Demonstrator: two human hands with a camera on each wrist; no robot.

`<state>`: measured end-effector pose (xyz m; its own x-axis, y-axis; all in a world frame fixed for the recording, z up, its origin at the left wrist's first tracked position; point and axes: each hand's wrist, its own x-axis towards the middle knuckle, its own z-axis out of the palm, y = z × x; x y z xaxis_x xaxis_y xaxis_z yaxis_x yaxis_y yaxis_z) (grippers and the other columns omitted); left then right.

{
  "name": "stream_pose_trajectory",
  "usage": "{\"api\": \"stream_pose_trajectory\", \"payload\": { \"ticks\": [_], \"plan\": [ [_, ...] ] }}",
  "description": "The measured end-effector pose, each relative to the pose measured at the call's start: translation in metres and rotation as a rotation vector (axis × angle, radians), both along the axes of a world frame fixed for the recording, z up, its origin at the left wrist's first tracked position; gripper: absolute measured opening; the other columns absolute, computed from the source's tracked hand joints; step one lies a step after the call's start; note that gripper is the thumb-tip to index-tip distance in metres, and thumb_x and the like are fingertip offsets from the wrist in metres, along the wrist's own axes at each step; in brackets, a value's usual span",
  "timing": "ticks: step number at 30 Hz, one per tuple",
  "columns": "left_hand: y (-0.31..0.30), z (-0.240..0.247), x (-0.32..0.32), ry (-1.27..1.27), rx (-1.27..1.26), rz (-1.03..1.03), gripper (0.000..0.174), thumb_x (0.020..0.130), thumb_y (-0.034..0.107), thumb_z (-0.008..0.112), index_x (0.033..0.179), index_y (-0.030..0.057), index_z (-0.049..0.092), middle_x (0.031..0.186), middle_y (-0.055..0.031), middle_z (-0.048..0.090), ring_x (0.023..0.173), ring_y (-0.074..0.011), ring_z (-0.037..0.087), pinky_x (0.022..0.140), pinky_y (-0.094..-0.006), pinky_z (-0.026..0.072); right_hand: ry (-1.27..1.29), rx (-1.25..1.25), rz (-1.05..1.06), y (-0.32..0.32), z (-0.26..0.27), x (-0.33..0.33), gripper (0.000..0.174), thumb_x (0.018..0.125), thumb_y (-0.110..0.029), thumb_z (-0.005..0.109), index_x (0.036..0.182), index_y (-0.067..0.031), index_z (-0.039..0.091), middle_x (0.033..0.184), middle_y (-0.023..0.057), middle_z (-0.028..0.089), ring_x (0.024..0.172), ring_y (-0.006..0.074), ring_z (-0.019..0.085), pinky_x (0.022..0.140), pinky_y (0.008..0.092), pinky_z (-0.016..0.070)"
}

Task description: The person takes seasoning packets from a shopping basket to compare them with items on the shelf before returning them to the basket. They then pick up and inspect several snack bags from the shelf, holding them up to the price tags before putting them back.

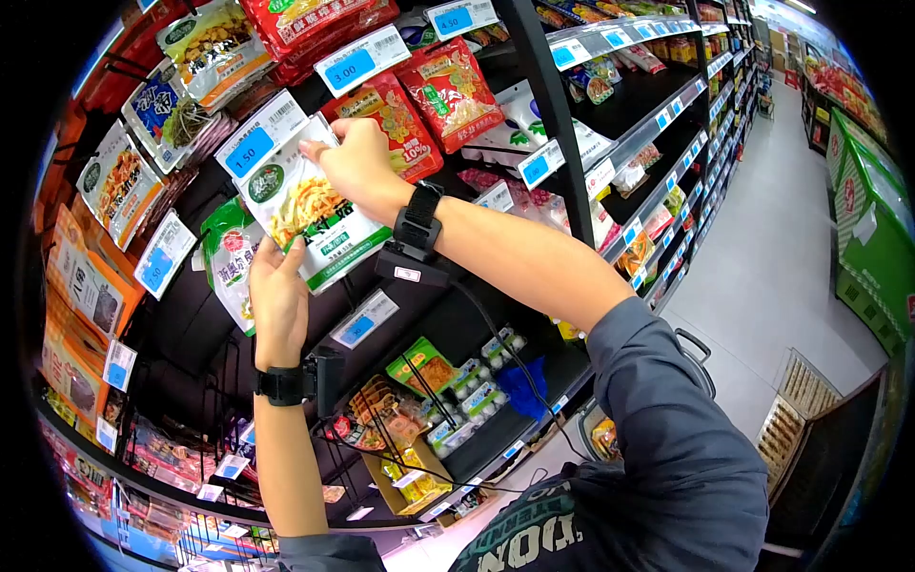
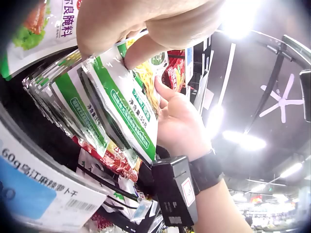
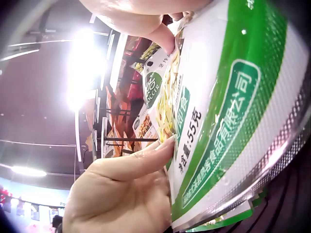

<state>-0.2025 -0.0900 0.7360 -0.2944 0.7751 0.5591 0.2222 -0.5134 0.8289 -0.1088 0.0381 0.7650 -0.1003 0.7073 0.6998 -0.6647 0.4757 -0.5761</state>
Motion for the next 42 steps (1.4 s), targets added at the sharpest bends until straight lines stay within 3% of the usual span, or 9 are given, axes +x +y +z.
{"api": "stream_pose_trajectory", "payload": {
  "ticks": [11,20,24,26,32,35,37,38,42],
  "plan": [
    [-0.006,0.015,0.011,-0.065,0.010,0.047,0.033,0.083,0.000,0.051,0.115,-0.0049,0.045,0.110,-0.0108,0.056,0.098,-0.0144,0.054,0.084,-0.0267,0.0413,0.029,-0.066,0.082,-0.009,0.010,0.005,0.016,0.074,-0.009,0.066,0.080,0.0066,0.064,0.073,0.0130,0.065,0.063,0.0125,0.059,0.058,0.0279,0.0451],
    [0.026,0.047,-0.016,0.034,0.039,0.283,0.034,0.084,0.020,0.061,0.100,-0.0090,0.056,0.091,-0.0116,0.062,0.076,-0.0132,0.058,0.070,-0.0268,0.0459,-0.109,-0.038,0.052,0.013,0.003,-0.008,0.017,0.079,-0.007,0.063,0.088,0.0071,0.061,0.082,0.0112,0.065,0.069,0.0129,0.062,0.060,0.0243,0.0480],
    [0.021,0.059,-0.021,0.414,-0.156,0.683,0.036,0.079,0.029,0.065,0.085,-0.0061,0.062,0.065,-0.0067,0.060,0.050,-0.0102,0.055,0.047,-0.0231,0.0460,-0.284,0.052,-0.202,0.025,0.007,-0.008,0.023,0.077,-0.013,0.067,0.087,0.0067,0.063,0.077,0.0130,0.066,0.065,0.0138,0.062,0.059,0.0263,0.0488],
    [0.013,0.072,-0.011,0.516,-0.232,0.749,0.036,0.079,0.030,0.065,0.081,-0.0057,0.062,0.062,-0.0069,0.060,0.048,-0.0109,0.056,0.046,-0.0231,0.0462,-0.462,0.102,-0.445,0.021,0.013,0.002,0.035,0.070,-0.026,0.073,0.085,0.0043,0.065,0.074,0.0162,0.065,0.065,0.0189,0.064,0.064,0.0291,0.0494],
    [0.029,0.079,-0.025,0.727,-0.317,0.836,0.036,0.078,0.032,0.065,0.071,-0.0030,0.062,0.052,-0.0065,0.057,0.044,-0.0136,0.059,0.043,-0.0240,0.0462,-0.638,0.134,-0.593,0.027,0.027,-0.010,0.041,0.070,-0.029,0.073,0.089,0.0060,0.064,0.083,0.0237,0.063,0.081,0.0334,0.063,0.075,0.0337,0.0490],
    [0.032,0.075,-0.023,0.758,-0.348,0.912,0.035,0.077,0.032,0.066,0.074,-0.0024,0.063,0.064,-0.0161,0.062,0.057,-0.0249,0.064,0.055,-0.0335,0.0504,-0.655,0.101,-0.581,0.025,0.027,-0.012,0.043,0.070,-0.026,0.073,0.096,0.0067,0.062,0.093,0.0264,0.061,0.090,0.0363,0.060,0.080,0.0349,0.0478],
    [0.026,0.070,-0.019,1.042,-0.240,1.205,0.036,0.075,0.034,0.067,0.084,-0.0008,0.059,0.075,-0.0165,0.063,0.070,-0.0313,0.064,0.064,-0.0388,0.0498,-0.720,0.247,-0.582,0.028,0.027,-0.005,0.044,0.068,-0.024,0.073,0.096,0.0077,0.059,0.094,0.0274,0.059,0.088,0.0388,0.059,0.079,0.0361,0.0482],
    [0.011,0.073,0.010,1.010,-0.319,1.230,0.040,0.071,0.028,0.071,0.093,-0.0002,0.053,0.092,-0.0161,0.062,0.091,-0.0332,0.058,0.077,-0.0395,0.0464,-0.719,0.247,-0.583,0.025,0.025,0.001,0.044,0.068,-0.024,0.073,0.096,0.0077,0.059,0.094,0.0274,0.059,0.088,0.0388,0.059,0.079,0.0361,0.0482],
    [-0.003,0.052,0.012,1.440,-0.012,0.977,0.055,0.064,0.023,0.076,0.107,0.0008,0.050,0.118,-0.0165,0.049,0.110,-0.0317,0.046,0.087,-0.0384,0.0402,-0.744,0.616,-0.929,-0.001,0.008,0.025,0.037,0.066,-0.015,0.067,0.096,0.0026,0.054,0.094,0.0217,0.057,0.091,0.0367,0.057,0.074,0.0434,0.0476]
  ]
}}
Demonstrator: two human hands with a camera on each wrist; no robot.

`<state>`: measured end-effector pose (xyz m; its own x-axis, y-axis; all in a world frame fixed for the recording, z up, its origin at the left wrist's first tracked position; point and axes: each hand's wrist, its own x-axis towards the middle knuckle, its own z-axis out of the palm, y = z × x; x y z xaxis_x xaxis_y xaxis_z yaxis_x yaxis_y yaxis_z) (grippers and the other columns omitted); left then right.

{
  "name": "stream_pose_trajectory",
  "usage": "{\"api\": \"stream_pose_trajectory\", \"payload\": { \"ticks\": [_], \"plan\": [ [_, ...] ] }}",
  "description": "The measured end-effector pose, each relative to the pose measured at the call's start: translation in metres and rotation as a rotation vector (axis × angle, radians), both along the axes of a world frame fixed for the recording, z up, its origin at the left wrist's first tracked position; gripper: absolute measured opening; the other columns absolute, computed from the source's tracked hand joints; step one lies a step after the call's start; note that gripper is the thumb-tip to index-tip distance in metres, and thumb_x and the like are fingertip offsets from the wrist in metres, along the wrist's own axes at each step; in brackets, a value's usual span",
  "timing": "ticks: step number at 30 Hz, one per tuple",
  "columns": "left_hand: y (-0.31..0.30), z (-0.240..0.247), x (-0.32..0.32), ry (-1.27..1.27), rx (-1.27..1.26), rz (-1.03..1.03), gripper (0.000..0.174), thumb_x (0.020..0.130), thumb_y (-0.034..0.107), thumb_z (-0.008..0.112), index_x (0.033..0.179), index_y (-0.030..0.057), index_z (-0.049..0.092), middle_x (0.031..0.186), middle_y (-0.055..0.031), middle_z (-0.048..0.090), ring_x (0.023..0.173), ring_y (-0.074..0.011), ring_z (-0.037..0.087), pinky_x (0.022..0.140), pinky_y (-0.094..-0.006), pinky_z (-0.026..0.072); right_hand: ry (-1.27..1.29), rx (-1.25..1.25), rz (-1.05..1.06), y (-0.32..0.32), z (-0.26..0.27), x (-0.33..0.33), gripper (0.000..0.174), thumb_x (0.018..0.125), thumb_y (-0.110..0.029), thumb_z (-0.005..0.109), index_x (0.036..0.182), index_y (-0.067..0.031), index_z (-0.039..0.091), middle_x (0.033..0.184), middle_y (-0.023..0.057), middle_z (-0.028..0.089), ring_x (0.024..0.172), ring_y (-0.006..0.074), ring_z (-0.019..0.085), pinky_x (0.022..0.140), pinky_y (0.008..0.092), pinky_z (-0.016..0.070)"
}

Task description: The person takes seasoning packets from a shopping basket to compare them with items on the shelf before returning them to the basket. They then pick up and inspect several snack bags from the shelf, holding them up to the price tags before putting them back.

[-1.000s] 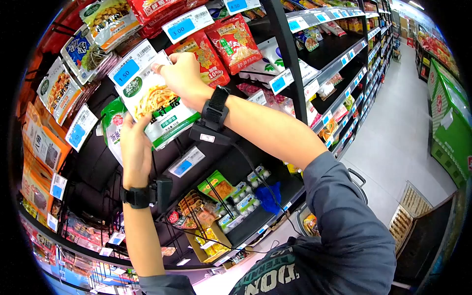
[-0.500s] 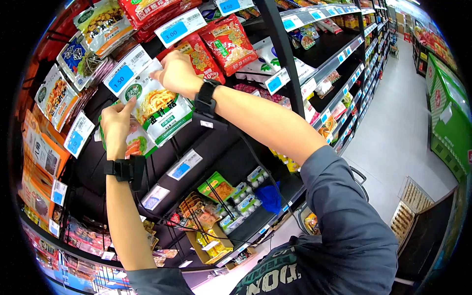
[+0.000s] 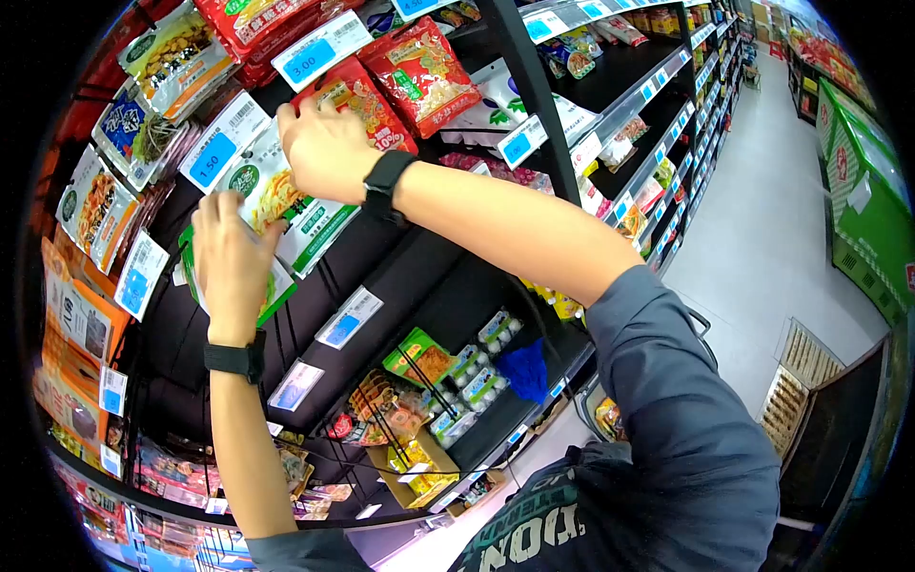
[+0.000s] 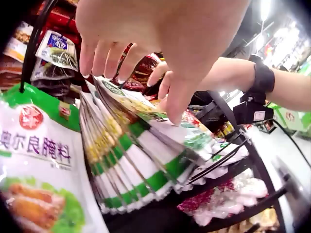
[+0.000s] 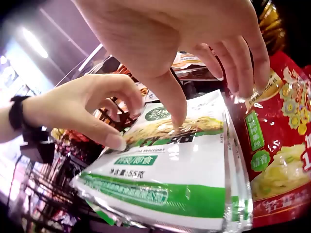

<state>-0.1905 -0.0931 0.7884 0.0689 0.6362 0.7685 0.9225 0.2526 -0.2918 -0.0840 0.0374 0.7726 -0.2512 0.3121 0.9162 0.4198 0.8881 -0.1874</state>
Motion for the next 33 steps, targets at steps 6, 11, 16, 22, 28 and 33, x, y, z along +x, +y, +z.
{"api": "stream_pose_trajectory", "payload": {
  "ticks": [6,11,16,22,28,33],
  "plan": [
    [0.022,-0.026,-0.023,0.087,-0.024,-0.111,0.093,0.061,0.025,0.078,0.131,-0.0067,0.026,0.139,-0.0244,0.024,0.131,-0.0344,0.024,0.105,-0.0406,0.0256,-0.207,0.269,-0.120,-0.014,-0.019,0.000,0.046,0.065,-0.012,0.066,0.108,-0.0044,0.053,0.104,0.0143,0.052,0.096,0.0299,0.053,0.077,0.0412,0.0445],
    [0.043,-0.031,-0.028,0.071,-0.044,0.051,0.099,0.063,0.027,0.077,0.136,-0.0016,0.017,0.143,-0.0197,0.017,0.133,-0.0324,0.017,0.104,-0.0450,0.0234,-0.202,0.402,-0.227,-0.004,-0.039,-0.012,0.042,0.071,-0.012,0.059,0.113,-0.0075,0.055,0.117,0.0171,0.051,0.095,0.0288,0.054,0.073,0.0382,0.0440],
    [0.047,-0.031,-0.024,0.051,-0.087,0.192,0.099,0.064,0.031,0.076,0.138,0.0019,0.017,0.146,-0.0126,0.015,0.135,-0.0268,0.016,0.105,-0.0449,0.0251,-0.188,0.412,-0.206,0.008,-0.049,-0.016,0.048,0.072,-0.013,0.058,0.119,-0.0076,0.049,0.123,0.0183,0.047,0.094,0.0282,0.057,0.075,0.0393,0.0431],
    [0.060,-0.020,-0.032,0.082,-0.168,0.323,0.101,0.060,0.035,0.078,0.136,0.0025,0.020,0.145,-0.0120,0.020,0.133,-0.0253,0.021,0.105,-0.0458,0.0234,-0.406,0.233,-0.330,-0.001,-0.031,-0.038,0.048,0.077,-0.022,0.059,0.117,-0.0002,0.047,0.123,0.0238,0.046,0.101,0.0321,0.055,0.082,0.0404,0.0423],
    [0.080,-0.028,-0.051,0.146,-0.104,0.374,0.102,0.058,0.043,0.077,0.135,0.0033,0.024,0.144,-0.0113,0.022,0.131,-0.0230,0.025,0.099,-0.0485,0.0312,-0.311,0.169,-0.341,0.011,-0.036,-0.066,0.057,0.073,-0.029,0.064,0.120,-0.0015,0.045,0.126,0.0239,0.044,0.099,0.0317,0.055,0.083,0.0393,0.0410],
    [0.083,-0.028,-0.048,0.034,-0.141,0.354,0.099,0.064,0.031,0.076,0.137,0.0052,0.015,0.146,-0.0143,0.013,0.133,-0.0287,0.019,0.099,-0.0540,0.0304,-0.265,0.068,-0.293,0.010,-0.035,-0.069,0.056,0.073,-0.029,0.064,0.119,-0.0052,0.046,0.128,0.0225,0.043,0.100,0.0306,0.055,0.080,0.0391,0.0415]
  ]
}}
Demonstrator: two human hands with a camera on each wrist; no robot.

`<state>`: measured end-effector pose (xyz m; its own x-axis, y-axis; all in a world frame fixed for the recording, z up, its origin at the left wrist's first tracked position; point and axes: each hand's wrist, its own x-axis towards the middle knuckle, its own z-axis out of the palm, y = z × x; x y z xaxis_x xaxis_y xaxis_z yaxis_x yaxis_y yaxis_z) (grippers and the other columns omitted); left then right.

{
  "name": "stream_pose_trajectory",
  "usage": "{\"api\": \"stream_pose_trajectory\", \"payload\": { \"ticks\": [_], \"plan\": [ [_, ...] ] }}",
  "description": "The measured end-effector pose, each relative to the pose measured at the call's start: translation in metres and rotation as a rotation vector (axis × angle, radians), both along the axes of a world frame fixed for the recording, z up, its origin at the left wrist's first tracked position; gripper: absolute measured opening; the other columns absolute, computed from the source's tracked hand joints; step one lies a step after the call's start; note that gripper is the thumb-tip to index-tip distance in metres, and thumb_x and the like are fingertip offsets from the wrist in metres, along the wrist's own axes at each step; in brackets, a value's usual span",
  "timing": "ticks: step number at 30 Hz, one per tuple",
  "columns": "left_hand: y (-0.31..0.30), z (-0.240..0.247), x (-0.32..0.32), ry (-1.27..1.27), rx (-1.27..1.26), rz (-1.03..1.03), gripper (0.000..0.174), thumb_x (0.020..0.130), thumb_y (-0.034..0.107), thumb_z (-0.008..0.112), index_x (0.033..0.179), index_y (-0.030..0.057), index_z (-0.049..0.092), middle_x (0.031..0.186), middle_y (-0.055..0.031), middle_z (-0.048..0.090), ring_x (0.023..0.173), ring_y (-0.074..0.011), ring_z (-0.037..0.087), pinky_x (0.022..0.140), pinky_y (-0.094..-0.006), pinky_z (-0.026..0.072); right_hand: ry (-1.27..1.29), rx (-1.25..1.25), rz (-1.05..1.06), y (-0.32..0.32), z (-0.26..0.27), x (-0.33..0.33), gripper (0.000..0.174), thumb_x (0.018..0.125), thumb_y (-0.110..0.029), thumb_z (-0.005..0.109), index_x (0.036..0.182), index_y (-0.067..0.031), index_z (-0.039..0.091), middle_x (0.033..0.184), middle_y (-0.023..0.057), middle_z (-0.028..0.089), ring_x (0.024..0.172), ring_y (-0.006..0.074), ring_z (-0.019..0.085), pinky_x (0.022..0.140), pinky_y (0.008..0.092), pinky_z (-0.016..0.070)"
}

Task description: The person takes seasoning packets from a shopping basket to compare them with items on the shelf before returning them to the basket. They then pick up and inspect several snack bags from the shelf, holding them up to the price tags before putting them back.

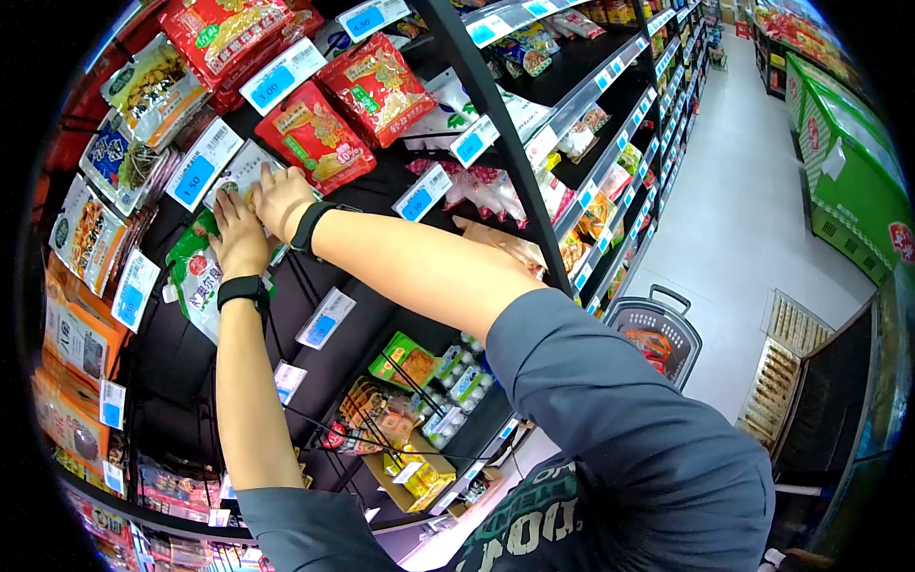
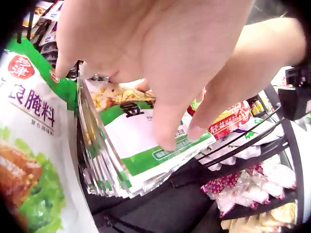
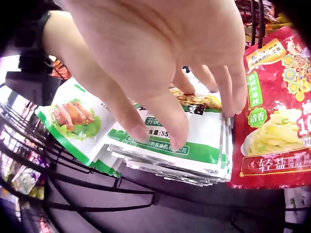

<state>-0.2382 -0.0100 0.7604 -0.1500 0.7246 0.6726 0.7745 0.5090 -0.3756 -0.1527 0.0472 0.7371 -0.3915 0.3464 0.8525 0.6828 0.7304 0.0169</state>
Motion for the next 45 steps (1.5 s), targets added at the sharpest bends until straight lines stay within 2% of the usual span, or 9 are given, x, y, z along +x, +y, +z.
{"api": "stream_pose_trajectory", "payload": {
  "ticks": [8,14,18,21,28,37,41,44,45],
  "plan": [
    [-0.036,0.010,0.029,-0.200,-0.226,-0.029,0.092,0.067,0.025,0.075,0.137,0.0037,0.020,0.145,-0.0140,0.016,0.133,-0.0252,0.021,0.101,-0.0512,0.0256,-0.250,-0.078,0.153,-0.016,0.007,0.048,0.040,0.074,-0.016,0.061,0.112,-0.0054,0.053,0.116,0.0197,0.052,0.097,0.0315,0.058,0.082,0.0391,0.0448],
    [-0.116,0.011,0.060,-0.320,-0.152,-0.776,0.057,0.075,0.021,0.066,0.118,-0.0089,0.046,0.129,-0.0225,0.043,0.120,-0.0338,0.042,0.100,-0.0401,0.0309,0.120,0.014,0.662,-0.060,-0.028,0.178,0.037,0.075,-0.021,0.067,0.105,-0.0013,0.056,0.103,0.0108,0.059,0.089,0.0244,0.060,0.079,0.0360,0.0458],
    [-0.189,-0.026,0.103,-0.555,-0.148,-1.062,0.042,0.083,0.014,0.056,0.118,-0.0085,0.047,0.122,-0.0272,0.046,0.117,-0.0342,0.044,0.097,-0.0419,0.0344,0.343,-1.033,0.797,-0.078,-0.117,0.306,0.038,0.082,-0.022,0.064,0.112,-0.0010,0.054,0.094,0.0069,0.063,0.085,0.0125,0.059,0.072,0.0255,0.0473],
    [-0.199,-0.086,0.104,-0.945,-0.444,-1.427,0.043,0.084,0.025,0.053,0.110,-0.0083,0.055,0.119,-0.0262,0.049,0.117,-0.0382,0.044,0.101,-0.0421,0.0342,0.771,-1.488,0.239,-0.117,-0.236,0.405,0.028,0.087,-0.017,0.057,0.109,0.0002,0.055,0.091,0.0073,0.063,0.078,0.0121,0.060,0.072,0.0256,0.0491],
    [-0.144,-0.296,0.167,-2.313,-0.436,-0.466,0.028,0.090,0.020,0.049,0.102,-0.0050,0.055,0.115,-0.0158,0.053,0.105,-0.0264,0.053,0.090,-0.0373,0.0415,1.801,-1.772,-0.024,-0.159,-0.465,0.515,0.027,0.090,-0.022,0.046,0.103,-0.0016,0.055,0.091,0.0091,0.063,0.079,0.0157,0.061,0.072,0.0283,0.0489],
    [-0.130,-0.521,0.265,-2.322,-1.002,0.170,0.023,0.092,0.013,0.046,0.107,-0.0018,0.054,0.107,-0.0118,0.059,0.099,-0.0199,0.056,0.084,-0.0308,0.0430,2.525,-1.649,-0.342,-0.140,-0.854,0.433,0.041,0.091,-0.019,0.039,0.123,0.0062,0.039,0.127,0.0212,0.042,0.117,0.0252,0.044,0.100,0.0335,0.0376],
    [-0.146,-0.546,0.246,-2.279,-1.060,0.231,0.027,0.091,0.016,0.047,0.110,-0.0023,0.052,0.109,-0.0120,0.057,0.101,-0.0194,0.055,0.084,-0.0306,0.0422,2.250,-1.642,-0.247,-0.125,-0.899,0.382,0.033,0.078,-0.003,0.053,0.111,-0.0013,0.053,0.077,0.0032,0.057,0.054,0.0088,0.049,0.046,0.0242,0.0394],
    [-0.145,-0.574,0.243,-2.151,-1.053,-0.171,0.033,0.093,0.025,0.044,0.114,-0.0004,0.050,0.113,-0.0143,0.055,0.106,-0.0207,0.051,0.086,-0.0317,0.0418,1.549,-1.492,-0.333,-0.028,-0.880,0.360,0.058,0.067,-0.001,0.054,0.122,0.0074,0.037,0.103,0.0200,0.055,0.100,0.0241,0.054,0.081,0.0320,0.0446],
    [-0.174,-0.581,0.221,-2.130,-0.956,0.330,0.038,0.093,0.031,0.043,0.114,-0.0005,0.051,0.112,-0.0162,0.055,0.104,-0.0227,0.053,0.086,-0.0327,0.0430,0.936,-1.275,-0.685,0.018,-0.901,0.344,0.055,0.067,-0.006,0.056,0.117,0.0085,0.040,0.104,0.0271,0.053,0.100,0.0332,0.053,0.083,0.0367,0.0444]
  ]
}}
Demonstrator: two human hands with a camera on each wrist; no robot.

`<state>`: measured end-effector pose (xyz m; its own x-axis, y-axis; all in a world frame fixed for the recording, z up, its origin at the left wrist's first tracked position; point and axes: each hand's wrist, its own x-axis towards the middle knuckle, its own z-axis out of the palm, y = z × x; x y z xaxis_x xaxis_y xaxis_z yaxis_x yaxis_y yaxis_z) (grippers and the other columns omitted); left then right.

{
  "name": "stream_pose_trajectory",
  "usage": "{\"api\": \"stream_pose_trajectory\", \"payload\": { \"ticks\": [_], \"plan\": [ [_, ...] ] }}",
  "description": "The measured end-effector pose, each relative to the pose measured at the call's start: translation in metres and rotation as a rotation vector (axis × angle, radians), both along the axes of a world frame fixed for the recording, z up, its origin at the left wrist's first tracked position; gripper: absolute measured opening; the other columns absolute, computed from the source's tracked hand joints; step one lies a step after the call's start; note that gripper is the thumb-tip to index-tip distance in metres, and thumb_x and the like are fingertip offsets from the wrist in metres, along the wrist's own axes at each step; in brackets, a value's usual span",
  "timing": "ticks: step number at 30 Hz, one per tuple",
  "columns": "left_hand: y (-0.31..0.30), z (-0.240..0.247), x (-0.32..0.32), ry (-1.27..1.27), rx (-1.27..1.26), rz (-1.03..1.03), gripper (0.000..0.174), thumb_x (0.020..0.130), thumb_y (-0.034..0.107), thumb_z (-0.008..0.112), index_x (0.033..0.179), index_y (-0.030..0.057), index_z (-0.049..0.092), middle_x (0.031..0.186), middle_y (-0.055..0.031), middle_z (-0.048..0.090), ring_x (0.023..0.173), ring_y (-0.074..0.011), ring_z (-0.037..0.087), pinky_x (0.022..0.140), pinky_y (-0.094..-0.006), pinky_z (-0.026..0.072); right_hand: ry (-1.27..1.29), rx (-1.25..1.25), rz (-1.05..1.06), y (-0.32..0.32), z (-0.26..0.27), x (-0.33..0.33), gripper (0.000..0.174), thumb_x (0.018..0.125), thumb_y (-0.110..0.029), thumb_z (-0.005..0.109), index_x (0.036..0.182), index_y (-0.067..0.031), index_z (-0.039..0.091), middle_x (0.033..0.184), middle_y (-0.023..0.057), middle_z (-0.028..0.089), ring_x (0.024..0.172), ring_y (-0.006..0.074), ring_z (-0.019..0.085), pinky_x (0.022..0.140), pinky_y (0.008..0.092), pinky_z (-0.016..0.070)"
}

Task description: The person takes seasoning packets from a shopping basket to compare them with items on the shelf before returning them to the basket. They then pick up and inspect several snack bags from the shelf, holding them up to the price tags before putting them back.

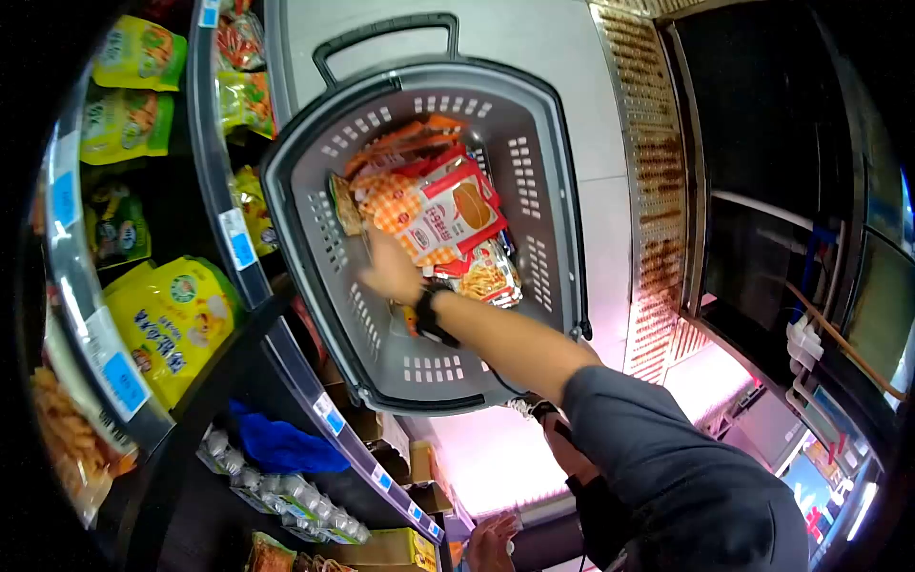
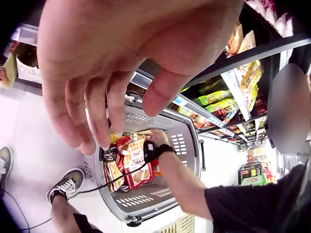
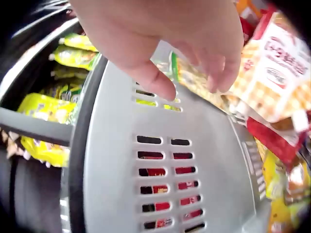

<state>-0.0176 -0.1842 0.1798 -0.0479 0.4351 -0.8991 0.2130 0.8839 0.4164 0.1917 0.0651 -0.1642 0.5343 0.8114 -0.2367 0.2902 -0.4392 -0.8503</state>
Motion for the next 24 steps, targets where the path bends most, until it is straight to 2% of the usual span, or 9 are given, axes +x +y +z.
{"api": "stream_pose_trajectory", "payload": {
  "ticks": [1,2,6,9,11,12,15,21,24],
  "plan": [
    [0.000,-0.032,-0.011,-0.061,-0.282,0.199,0.041,0.085,0.017,0.054,0.117,-0.0079,0.049,0.123,-0.0276,0.045,0.116,-0.0369,0.044,0.094,-0.0413,0.0371,-0.038,0.041,-0.030,0.020,0.000,0.000,0.047,0.069,-0.011,0.056,0.109,0.0093,0.044,0.100,0.0300,0.052,0.095,0.0395,0.053,0.081,0.0414,0.0447],
    [0.000,-0.043,-0.019,-0.074,-0.320,0.204,0.049,0.083,0.021,0.057,0.121,-0.0074,0.045,0.126,-0.0270,0.041,0.117,-0.0365,0.043,0.093,-0.0399,0.0378,0.094,-0.333,0.005,0.052,0.001,0.008,0.040,0.071,-0.013,0.055,0.103,0.0088,0.046,0.095,0.0285,0.055,0.089,0.0407,0.055,0.076,0.0440,0.0462],
    [0.025,-0.033,-0.003,0.098,-0.160,-0.150,0.041,0.093,0.034,0.043,0.113,-0.0016,0.051,0.110,-0.0173,0.056,0.101,-0.0246,0.055,0.084,-0.0335,0.0445,-0.006,-0.361,-0.073,0.060,-0.019,0.019,0.019,0.079,-0.016,0.054,0.082,0.0022,0.057,0.076,0.0246,0.060,0.075,0.0421,0.057,0.067,0.0476,0.0461],
    [0.032,-0.033,0.001,0.073,-0.138,-0.059,0.040,0.094,0.033,0.042,0.110,-0.0031,0.052,0.108,-0.0176,0.057,0.098,-0.0250,0.056,0.083,-0.0329,0.0450,-0.076,-0.185,-0.221,0.050,-0.028,0.030,0.018,0.080,-0.016,0.054,0.082,0.0011,0.060,0.074,0.0249,0.058,0.073,0.0433,0.056,0.066,0.0476,0.0452],
    [0.041,-0.031,-0.005,0.057,-0.123,-0.100,0.040,0.094,0.032,0.041,0.109,-0.0035,0.052,0.108,-0.0174,0.057,0.098,-0.0251,0.056,0.083,-0.0328,0.0452,0.535,0.025,-0.171,0.018,-0.010,0.060,0.024,0.086,-0.019,0.053,0.092,0.0029,0.061,0.065,0.0122,0.061,0.055,0.0184,0.060,0.047,0.0347,0.0443],
    [0.043,-0.030,-0.006,0.057,-0.103,-0.151,0.039,0.094,0.031,0.040,0.108,-0.0039,0.052,0.107,-0.0173,0.056,0.098,-0.0252,0.056,0.083,-0.0328,0.0455,0.424,-0.083,-0.080,0.016,-0.009,0.066,0.026,0.088,-0.020,0.053,0.094,0.0038,0.061,0.065,0.0049,0.060,0.052,0.0080,0.055,0.042,0.0264,0.0420],
    [0.043,-0.024,-0.011,0.009,0.066,-0.094,0.034,0.095,0.024,0.040,0.107,-0.0044,0.053,0.106,-0.0163,0.056,0.098,-0.0263,0.056,0.083,-0.0332,0.0458,1.015,-0.041,-0.072,-0.030,0.056,0.097,0.030,0.090,-0.019,0.052,0.110,0.0030,0.055,0.105,0.0086,0.060,0.095,0.0126,0.056,0.083,0.0286,0.0455],
    [0.080,-0.024,0.012,0.091,0.232,-0.461,0.020,0.090,0.008,0.046,0.104,0.0007,0.057,0.105,-0.0148,0.055,0.095,-0.0274,0.056,0.081,-0.0365,0.0477,1.482,-0.066,-0.012,-0.091,0.134,0.114,0.026,0.090,-0.015,0.051,0.108,0.0043,0.054,0.108,0.0128,0.060,0.097,0.0161,0.058,0.086,0.0293,0.0473],
    [0.087,-0.033,0.034,-0.272,0.074,0.171,0.094,0.071,0.036,0.070,0.137,-0.0018,0.015,0.138,-0.0235,0.026,0.123,-0.0355,0.034,0.095,-0.0407,0.0343,1.651,-0.249,0.267,-0.120,0.164,0.073,0.026,0.091,-0.017,0.050,0.107,0.0032,0.056,0.105,0.0120,0.061,0.094,0.0163,0.059,0.081,0.0274,0.0485]
  ]
}}
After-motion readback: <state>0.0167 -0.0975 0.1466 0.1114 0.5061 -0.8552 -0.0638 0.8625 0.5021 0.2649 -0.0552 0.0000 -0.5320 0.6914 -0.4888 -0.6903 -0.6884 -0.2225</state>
